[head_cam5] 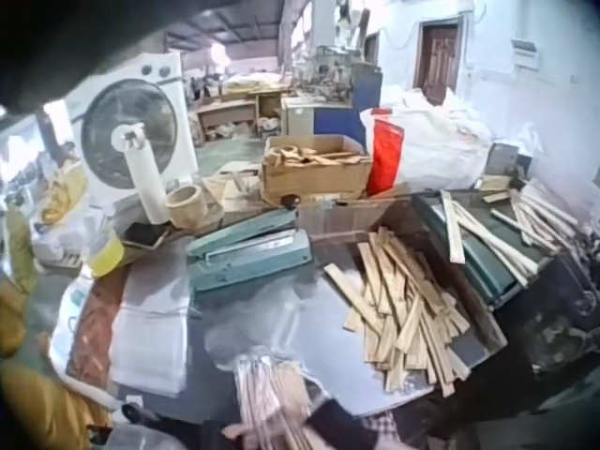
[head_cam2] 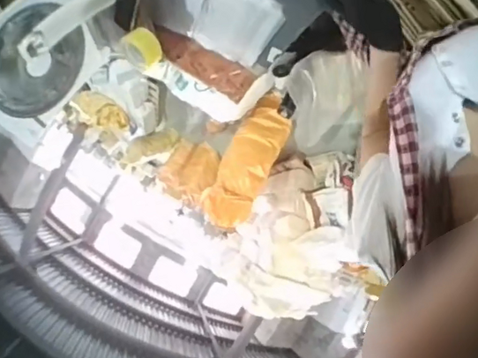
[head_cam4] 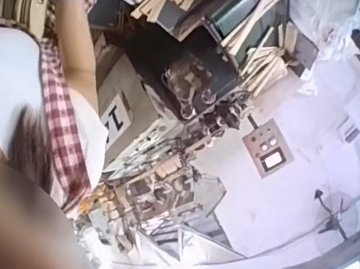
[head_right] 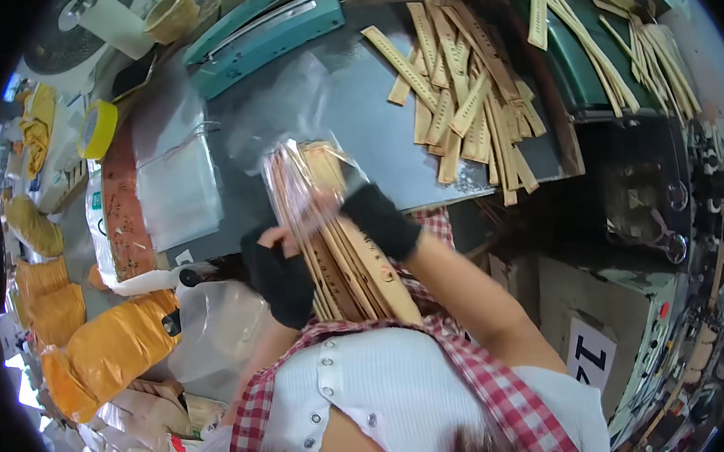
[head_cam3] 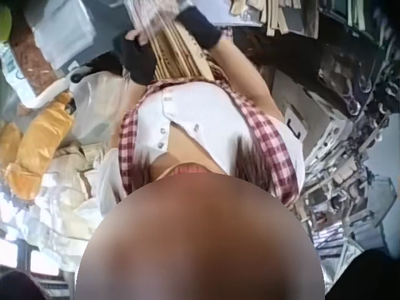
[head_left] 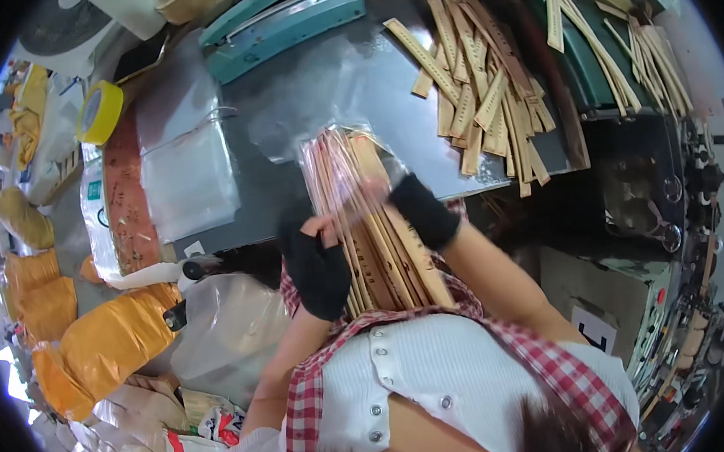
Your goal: Bundling wooden sticks and sealing them in plastic bags at a packaging station.
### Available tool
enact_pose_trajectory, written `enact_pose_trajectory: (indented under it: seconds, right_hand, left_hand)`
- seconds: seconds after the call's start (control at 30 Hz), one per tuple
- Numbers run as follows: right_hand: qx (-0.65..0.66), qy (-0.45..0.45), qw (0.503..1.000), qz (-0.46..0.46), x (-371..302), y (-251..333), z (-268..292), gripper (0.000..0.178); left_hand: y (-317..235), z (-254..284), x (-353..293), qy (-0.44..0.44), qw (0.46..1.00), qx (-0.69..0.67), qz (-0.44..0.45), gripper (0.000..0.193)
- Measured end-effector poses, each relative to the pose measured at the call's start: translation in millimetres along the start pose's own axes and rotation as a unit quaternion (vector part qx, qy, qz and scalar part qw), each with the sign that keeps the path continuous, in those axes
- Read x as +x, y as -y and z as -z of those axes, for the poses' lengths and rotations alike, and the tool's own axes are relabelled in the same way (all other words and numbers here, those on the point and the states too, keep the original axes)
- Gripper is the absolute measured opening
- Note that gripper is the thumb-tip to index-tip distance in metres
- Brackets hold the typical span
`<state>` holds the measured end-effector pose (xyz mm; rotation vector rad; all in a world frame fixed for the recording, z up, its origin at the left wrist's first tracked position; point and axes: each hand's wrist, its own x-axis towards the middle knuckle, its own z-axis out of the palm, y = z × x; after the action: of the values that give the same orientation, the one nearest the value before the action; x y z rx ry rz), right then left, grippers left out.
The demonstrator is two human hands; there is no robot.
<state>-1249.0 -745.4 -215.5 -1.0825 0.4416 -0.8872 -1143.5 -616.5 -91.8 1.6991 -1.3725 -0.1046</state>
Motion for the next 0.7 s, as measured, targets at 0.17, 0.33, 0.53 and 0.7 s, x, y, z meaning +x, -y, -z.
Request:
enact_pose_trajectory:
  seconds: [0.17, 0.33, 0.53, 0.7]
  right_hand:
    - [-0.293, -0.209, 0.920, -0.155, -38.2, 62.4, -43.9, 0.042]
    - [-0.304, -0.194, 0.928, 0.093, -25.2, 62.6, -57.0, 0.027]
    - [-0.316, -0.096, 0.943, 0.047, -20.8, 39.6, -13.8, 0.021]
    - [-0.531, 0.036, 0.843, 0.078, -186.4, 44.6, -22.4, 0.025]
  left_hand:
    - [57.1, -55.0, -18.7, -0.019, 0.970, -0.220, 0.105, 0.017]
    - [103.3, -56.5, 1.9, -0.068, 0.988, -0.031, 0.132, 0.023]
    - [120.9, -52.8, 2.8, 0.063, 0.943, -0.274, 0.179, 0.026]
    - [137.5, 30.0, -174.2, 0.302, 0.949, -0.091, -0.031, 0.030]
